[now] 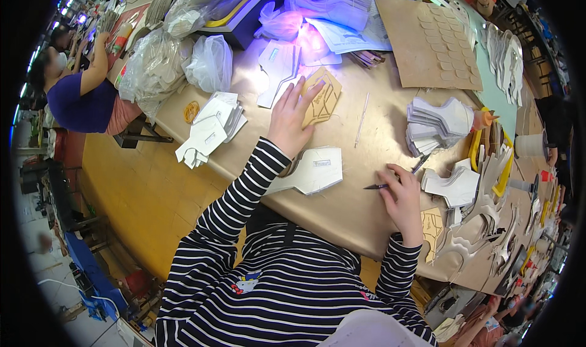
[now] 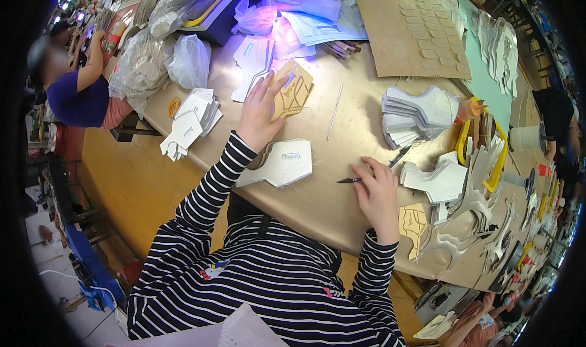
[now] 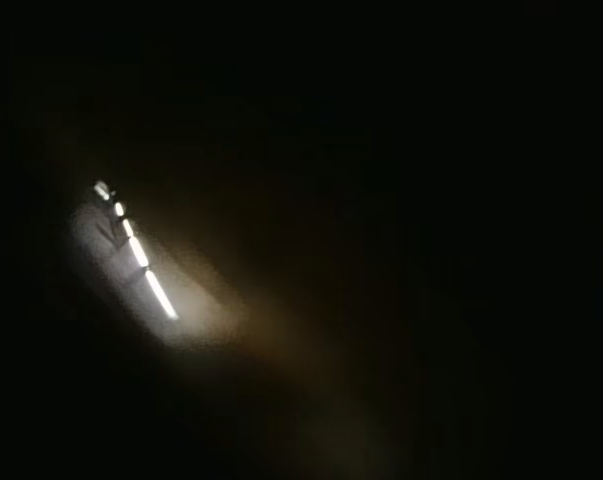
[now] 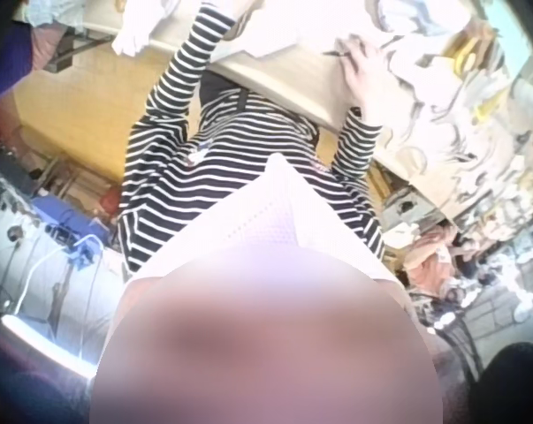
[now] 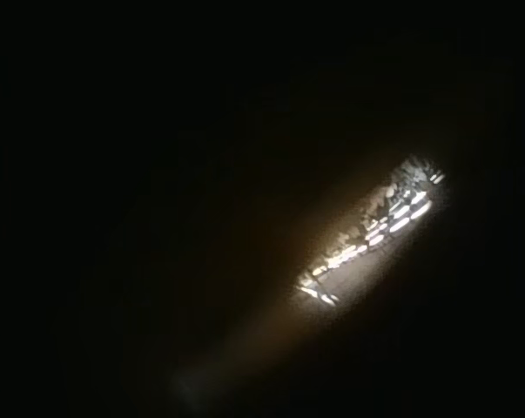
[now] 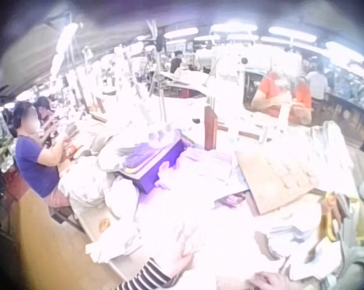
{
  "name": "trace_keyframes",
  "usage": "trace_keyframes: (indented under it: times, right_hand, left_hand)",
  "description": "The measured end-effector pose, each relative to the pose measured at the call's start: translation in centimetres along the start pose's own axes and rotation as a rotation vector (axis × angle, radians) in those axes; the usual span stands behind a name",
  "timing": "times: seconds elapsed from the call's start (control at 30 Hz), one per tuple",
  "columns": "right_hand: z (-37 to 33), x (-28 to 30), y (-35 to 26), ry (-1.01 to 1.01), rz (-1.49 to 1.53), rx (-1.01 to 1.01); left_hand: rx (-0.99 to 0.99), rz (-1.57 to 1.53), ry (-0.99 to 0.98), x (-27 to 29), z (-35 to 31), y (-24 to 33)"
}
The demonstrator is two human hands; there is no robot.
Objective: The person picks up and inspects a cardboard pattern piece, turning it over and examining its edges. They then place it on a stack of white paper pieces and continue to handle and inspect the pattern.
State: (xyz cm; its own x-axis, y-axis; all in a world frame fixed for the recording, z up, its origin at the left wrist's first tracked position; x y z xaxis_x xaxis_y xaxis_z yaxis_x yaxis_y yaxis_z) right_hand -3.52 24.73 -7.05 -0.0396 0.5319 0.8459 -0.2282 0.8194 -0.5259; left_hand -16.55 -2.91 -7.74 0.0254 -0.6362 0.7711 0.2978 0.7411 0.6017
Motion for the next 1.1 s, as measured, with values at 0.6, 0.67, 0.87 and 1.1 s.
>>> trace_keyframes:
  times: [0.6, 0.67, 0.87, 1.1]
  right_hand:
    - [-0.9, 3.2, -4.7, 0.341, 0.461, -0.076]
    - [-1.1, 3.0, -5.1, 0.349, 0.69, -0.198]
    - [1.5, 1.0, -8.1, 0.317, 1.166, -0.252]
    - [4.0, 0.4, -11.9, -0.061, 1.409, -0.367]
  left_hand:
    - [0.314, -0.081, -0.111, -1.2, -0.5, -3.6]
    - [0.304, -0.078, -0.162, -0.5, -0.5, -2.9]
    - [0.489, -0.941, -0.251, 2.1, -2.3, 2.0]
    - [0.482, -1.096, -0.322, 5.7, -5.1, 7.6]
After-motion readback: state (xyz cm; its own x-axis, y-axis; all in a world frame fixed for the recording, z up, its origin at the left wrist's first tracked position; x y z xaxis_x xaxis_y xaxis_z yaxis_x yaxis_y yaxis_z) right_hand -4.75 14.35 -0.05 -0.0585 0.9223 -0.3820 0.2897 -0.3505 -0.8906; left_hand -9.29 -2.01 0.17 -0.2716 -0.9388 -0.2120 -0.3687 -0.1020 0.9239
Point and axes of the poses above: each hand's wrist, its own z-axis towards the middle knuckle, its own x-axis out of the back of the hand, y = z × x, the point moved 4 cm from there along z, towards the middle knuckle, and after that the axes turned 5 degrees about x, right-handed, at the moved point
